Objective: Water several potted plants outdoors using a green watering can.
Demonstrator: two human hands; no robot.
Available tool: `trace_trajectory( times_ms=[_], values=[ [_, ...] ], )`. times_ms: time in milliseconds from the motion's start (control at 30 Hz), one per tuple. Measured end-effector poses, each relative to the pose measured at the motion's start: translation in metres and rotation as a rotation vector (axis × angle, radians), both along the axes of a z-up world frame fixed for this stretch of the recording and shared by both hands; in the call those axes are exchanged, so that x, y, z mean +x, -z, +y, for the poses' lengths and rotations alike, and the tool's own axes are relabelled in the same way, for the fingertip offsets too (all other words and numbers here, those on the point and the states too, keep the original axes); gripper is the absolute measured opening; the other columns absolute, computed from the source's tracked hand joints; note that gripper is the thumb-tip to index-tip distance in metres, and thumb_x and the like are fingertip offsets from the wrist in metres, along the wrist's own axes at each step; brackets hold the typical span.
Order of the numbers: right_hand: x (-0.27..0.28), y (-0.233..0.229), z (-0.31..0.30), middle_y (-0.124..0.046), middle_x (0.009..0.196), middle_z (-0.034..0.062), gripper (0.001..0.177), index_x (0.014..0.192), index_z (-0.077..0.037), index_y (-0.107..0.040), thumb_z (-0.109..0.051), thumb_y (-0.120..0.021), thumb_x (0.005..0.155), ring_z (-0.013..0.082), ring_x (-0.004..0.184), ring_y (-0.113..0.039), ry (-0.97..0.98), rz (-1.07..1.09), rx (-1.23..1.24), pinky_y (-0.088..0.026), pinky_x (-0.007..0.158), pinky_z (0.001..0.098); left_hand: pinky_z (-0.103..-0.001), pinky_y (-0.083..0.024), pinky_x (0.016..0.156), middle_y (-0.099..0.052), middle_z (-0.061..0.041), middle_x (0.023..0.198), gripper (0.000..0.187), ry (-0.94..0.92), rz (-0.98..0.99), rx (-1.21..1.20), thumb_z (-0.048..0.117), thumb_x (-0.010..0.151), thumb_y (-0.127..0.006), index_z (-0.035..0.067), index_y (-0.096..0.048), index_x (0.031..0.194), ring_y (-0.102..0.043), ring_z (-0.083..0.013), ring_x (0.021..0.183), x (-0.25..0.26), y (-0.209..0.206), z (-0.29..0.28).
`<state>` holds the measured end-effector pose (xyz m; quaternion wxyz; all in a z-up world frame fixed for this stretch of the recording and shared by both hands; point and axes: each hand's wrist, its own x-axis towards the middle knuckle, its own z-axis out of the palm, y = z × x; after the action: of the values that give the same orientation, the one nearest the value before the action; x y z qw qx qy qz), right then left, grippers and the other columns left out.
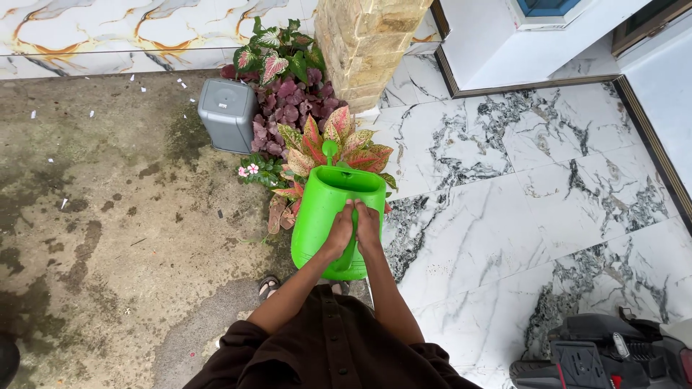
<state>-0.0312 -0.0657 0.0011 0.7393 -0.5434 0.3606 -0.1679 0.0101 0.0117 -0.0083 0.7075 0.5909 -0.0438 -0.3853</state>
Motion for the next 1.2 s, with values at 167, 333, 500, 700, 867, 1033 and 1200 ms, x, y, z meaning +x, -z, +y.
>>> trace_trajectory(
  times_ms=[167,333,500,700,867,1033,1200],
  values=[
    [0.002,-0.010,0.005,-0.050,0.055,-0.0034,0.037,0.076,-0.008,-0.064,-0.033,-0.056,0.101,0.0068,0.037,-0.037,-0.001,0.040,-0.013,-0.024,0.033,0.0267,-0.033,-0.047,0.061,-0.057,-0.006,0.071,0.061,0.003,0.014,-0.010,0.048,0.108,-0.030,0.001,-0.065,0.092,-0.055,-0.0151,0.067,0.002,-0.009,0.006],
    [-0.003,-0.020,0.010,-0.051,0.055,-0.0030,0.035,0.077,-0.009,-0.064,-0.033,-0.056,0.100,0.0076,0.038,-0.038,0.046,0.046,-0.015,-0.025,0.033,0.0273,-0.032,-0.049,0.063,-0.057,-0.004,0.073,0.062,0.049,0.021,-0.022,0.049,0.109,-0.031,0.001,-0.066,0.092,-0.055,-0.0134,0.069,0.000,-0.004,0.004],
    [-0.010,-0.020,0.010,-0.048,0.053,-0.0020,0.036,0.075,-0.007,-0.062,-0.033,-0.059,0.101,0.0082,0.037,-0.037,0.105,0.066,0.003,-0.024,0.032,0.0279,-0.032,-0.047,0.060,-0.056,-0.005,0.070,0.061,0.116,0.062,-0.054,0.048,0.110,-0.029,0.003,-0.062,0.085,-0.053,-0.0148,0.064,-0.004,-0.007,0.003],
    [-0.018,-0.025,0.015,-0.048,0.053,-0.0021,0.036,0.074,-0.006,-0.061,-0.032,-0.058,0.099,0.0090,0.037,-0.037,0.172,0.100,-0.012,-0.025,0.032,0.0285,-0.033,-0.046,0.057,-0.053,-0.004,0.068,0.059,0.183,0.044,-0.071,0.049,0.110,-0.028,0.004,-0.060,0.087,-0.052,-0.0147,0.063,-0.008,-0.009,0.004],
    [-0.022,-0.022,0.021,-0.048,0.053,-0.0021,0.037,0.074,-0.006,-0.062,-0.032,-0.058,0.099,0.0089,0.038,-0.037,0.206,0.092,-0.027,-0.025,0.033,0.0283,-0.033,-0.046,0.056,-0.053,-0.005,0.067,0.060,0.223,0.032,-0.047,0.049,0.109,-0.028,0.004,-0.061,0.088,-0.052,-0.0148,0.061,-0.008,-0.010,0.010],
    [-0.020,-0.019,0.040,-0.047,0.053,-0.0021,0.037,0.075,-0.006,-0.062,-0.034,-0.057,0.099,0.0086,0.038,-0.036,0.215,0.106,-0.031,-0.025,0.033,0.0283,-0.033,-0.045,0.056,-0.052,-0.004,0.067,0.059,0.251,0.040,-0.078,0.049,0.109,-0.027,0.005,-0.060,0.090,-0.052,-0.0144,0.060,-0.005,-0.014,0.030],
    [-0.019,-0.017,0.066,-0.047,0.053,-0.0018,0.038,0.075,-0.006,-0.061,-0.034,-0.057,0.099,0.0084,0.038,-0.037,0.240,0.096,-0.024,-0.026,0.033,0.0284,-0.032,-0.045,0.058,-0.050,-0.003,0.068,0.058,0.261,0.003,-0.047,0.050,0.109,-0.028,0.005,-0.060,0.089,-0.051,-0.0130,0.063,-0.004,-0.001,0.052]
  ],
)
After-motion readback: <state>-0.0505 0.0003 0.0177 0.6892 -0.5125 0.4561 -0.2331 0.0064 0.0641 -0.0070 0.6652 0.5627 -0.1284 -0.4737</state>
